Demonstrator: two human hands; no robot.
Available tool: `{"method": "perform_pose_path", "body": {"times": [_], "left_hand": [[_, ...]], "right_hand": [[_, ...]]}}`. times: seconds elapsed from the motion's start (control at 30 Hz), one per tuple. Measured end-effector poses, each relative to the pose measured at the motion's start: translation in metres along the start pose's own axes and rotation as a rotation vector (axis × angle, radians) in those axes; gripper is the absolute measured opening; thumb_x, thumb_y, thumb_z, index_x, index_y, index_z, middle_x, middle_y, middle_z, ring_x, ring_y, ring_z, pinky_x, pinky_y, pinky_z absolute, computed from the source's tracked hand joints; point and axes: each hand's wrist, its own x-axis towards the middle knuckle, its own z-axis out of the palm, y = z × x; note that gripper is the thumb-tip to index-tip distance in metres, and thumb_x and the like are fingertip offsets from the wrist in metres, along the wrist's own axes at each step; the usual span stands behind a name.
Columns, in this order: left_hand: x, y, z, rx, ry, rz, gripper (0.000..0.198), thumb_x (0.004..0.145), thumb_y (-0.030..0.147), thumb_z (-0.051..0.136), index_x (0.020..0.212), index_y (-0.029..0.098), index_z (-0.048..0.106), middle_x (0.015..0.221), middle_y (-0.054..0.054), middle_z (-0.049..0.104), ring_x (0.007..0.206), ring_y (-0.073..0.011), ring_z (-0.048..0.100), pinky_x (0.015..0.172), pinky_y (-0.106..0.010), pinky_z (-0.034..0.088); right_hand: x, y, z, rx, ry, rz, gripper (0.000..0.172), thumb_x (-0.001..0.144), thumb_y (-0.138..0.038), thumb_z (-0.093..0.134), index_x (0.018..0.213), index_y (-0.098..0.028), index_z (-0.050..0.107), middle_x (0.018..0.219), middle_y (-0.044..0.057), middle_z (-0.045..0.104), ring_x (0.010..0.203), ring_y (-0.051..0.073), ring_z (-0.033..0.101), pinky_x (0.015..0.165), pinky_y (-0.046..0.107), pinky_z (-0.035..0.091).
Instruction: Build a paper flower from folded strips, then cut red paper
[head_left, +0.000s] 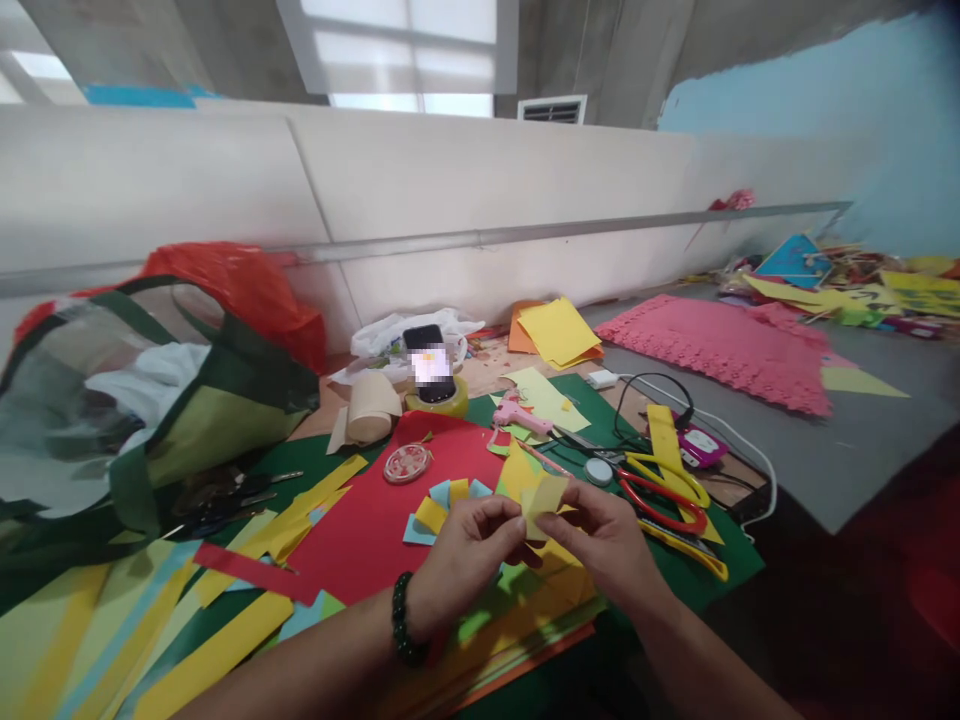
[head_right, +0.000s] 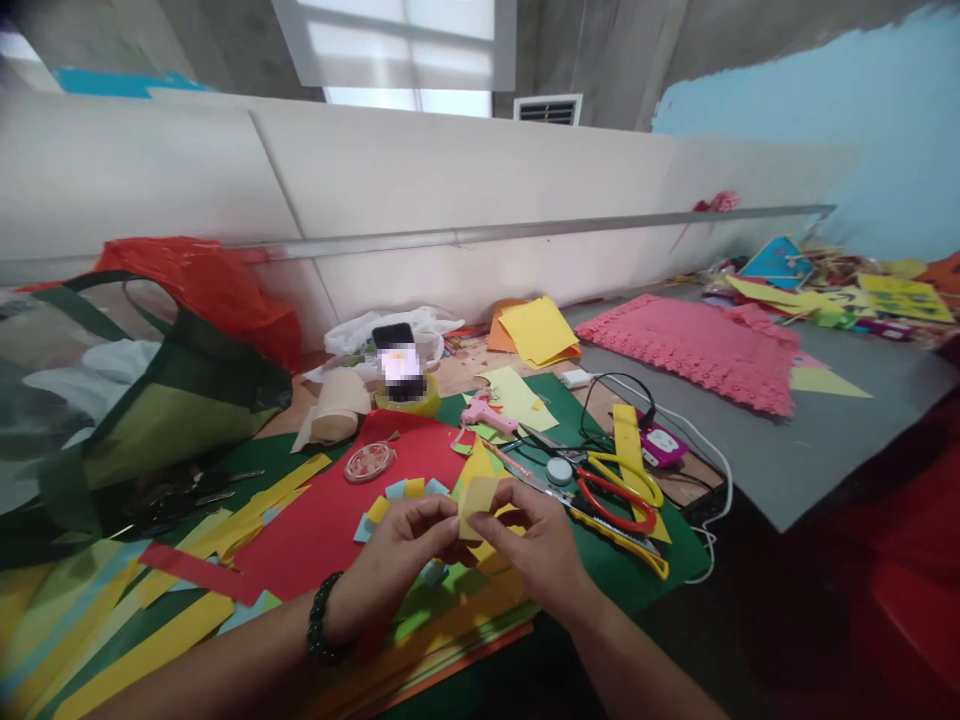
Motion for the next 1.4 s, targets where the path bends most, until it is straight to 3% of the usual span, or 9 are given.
{"method": "perform_pose_path", "body": {"times": [0.1, 0.37, 0.6, 0.7, 0.87, 1.23, 1.33, 1.4], "left_hand": [[0.0, -0.001, 0.0, -0.007, -0.016, -0.002, 0.044, 0.066, 0.056, 0.076, 0.068, 0.014, 0.062, 0.066, -0.003, 0.065, 0.062, -0.0152, 0.065, 0.059, -0.023, 0.047], [-0.004, -0.002, 0.0, 0.186, -0.048, 0.093, 0.033, 0.078, 0.047, 0.065, 0.069, 0.015, 0.059, 0.066, -0.003, 0.062, 0.065, -0.0157, 0.063, 0.062, -0.024, 0.047], [-0.006, -0.002, 0.001, 0.373, -0.032, 0.174, 0.034, 0.08, 0.046, 0.059, 0.064, 0.017, 0.058, 0.064, -0.004, 0.062, 0.061, -0.0144, 0.055, 0.056, -0.023, 0.04], [-0.005, -0.004, 0.002, 0.454, -0.006, 0.194, 0.032, 0.08, 0.043, 0.061, 0.062, 0.017, 0.058, 0.06, -0.002, 0.061, 0.055, -0.0122, 0.05, 0.051, -0.022, 0.035], [-0.004, -0.004, 0.001, 0.439, -0.042, 0.191, 0.032, 0.082, 0.043, 0.06, 0.061, 0.018, 0.058, 0.059, -0.003, 0.064, 0.054, -0.0129, 0.053, 0.051, -0.022, 0.036], [-0.005, -0.002, 0.001, 0.484, -0.021, 0.223, 0.036, 0.084, 0.044, 0.058, 0.058, 0.018, 0.056, 0.056, -0.003, 0.061, 0.055, -0.0132, 0.052, 0.051, -0.023, 0.038], [-0.004, -0.004, 0.0, 0.393, 0.006, 0.214, 0.033, 0.079, 0.047, 0.065, 0.065, 0.018, 0.059, 0.06, -0.001, 0.058, 0.058, -0.0127, 0.052, 0.053, -0.023, 0.038], [-0.002, -0.005, 0.001, 0.243, -0.041, 0.148, 0.038, 0.074, 0.053, 0.07, 0.075, 0.017, 0.061, 0.066, -0.001, 0.058, 0.061, -0.013, 0.056, 0.055, -0.023, 0.042]], "right_hand": [[0.002, 0.003, 0.0, 0.119, -0.022, 0.121, 0.033, 0.071, -0.048, 0.076, 0.069, -0.018, 0.062, 0.068, 0.001, 0.064, 0.064, 0.016, 0.062, 0.059, 0.027, 0.053], [0.004, 0.0, 0.001, 0.247, -0.009, 0.179, 0.033, 0.062, -0.041, 0.084, 0.069, -0.018, 0.062, 0.066, 0.0, 0.065, 0.061, 0.014, 0.06, 0.058, 0.025, 0.05], [0.0, -0.005, 0.003, 0.21, 0.041, 0.189, 0.04, 0.056, -0.041, 0.088, 0.062, -0.018, 0.057, 0.054, -0.005, 0.054, 0.05, 0.011, 0.053, 0.047, 0.021, 0.042], [-0.003, -0.005, 0.003, 0.148, 0.05, 0.164, 0.038, 0.061, -0.045, 0.085, 0.064, -0.018, 0.058, 0.057, -0.003, 0.058, 0.053, 0.013, 0.057, 0.049, 0.023, 0.046], [-0.003, -0.003, 0.0, 0.09, 0.026, 0.104, 0.035, 0.07, -0.05, 0.077, 0.072, -0.019, 0.061, 0.064, 0.0, 0.065, 0.058, 0.015, 0.061, 0.052, 0.025, 0.05], [-0.002, -0.009, -0.001, 0.162, 0.022, 0.104, 0.032, 0.068, -0.045, 0.08, 0.076, -0.019, 0.062, 0.067, 0.003, 0.071, 0.06, 0.015, 0.066, 0.055, 0.024, 0.054], [-0.001, -0.009, -0.002, 0.174, 0.023, 0.085, 0.032, 0.069, -0.045, 0.079, 0.075, -0.019, 0.062, 0.067, 0.003, 0.071, 0.06, 0.016, 0.067, 0.056, 0.025, 0.055], [-0.001, -0.007, -0.002, 0.167, 0.037, 0.056, 0.03, 0.07, -0.043, 0.079, 0.074, -0.019, 0.061, 0.066, 0.002, 0.07, 0.058, 0.015, 0.066, 0.055, 0.024, 0.054]]}}
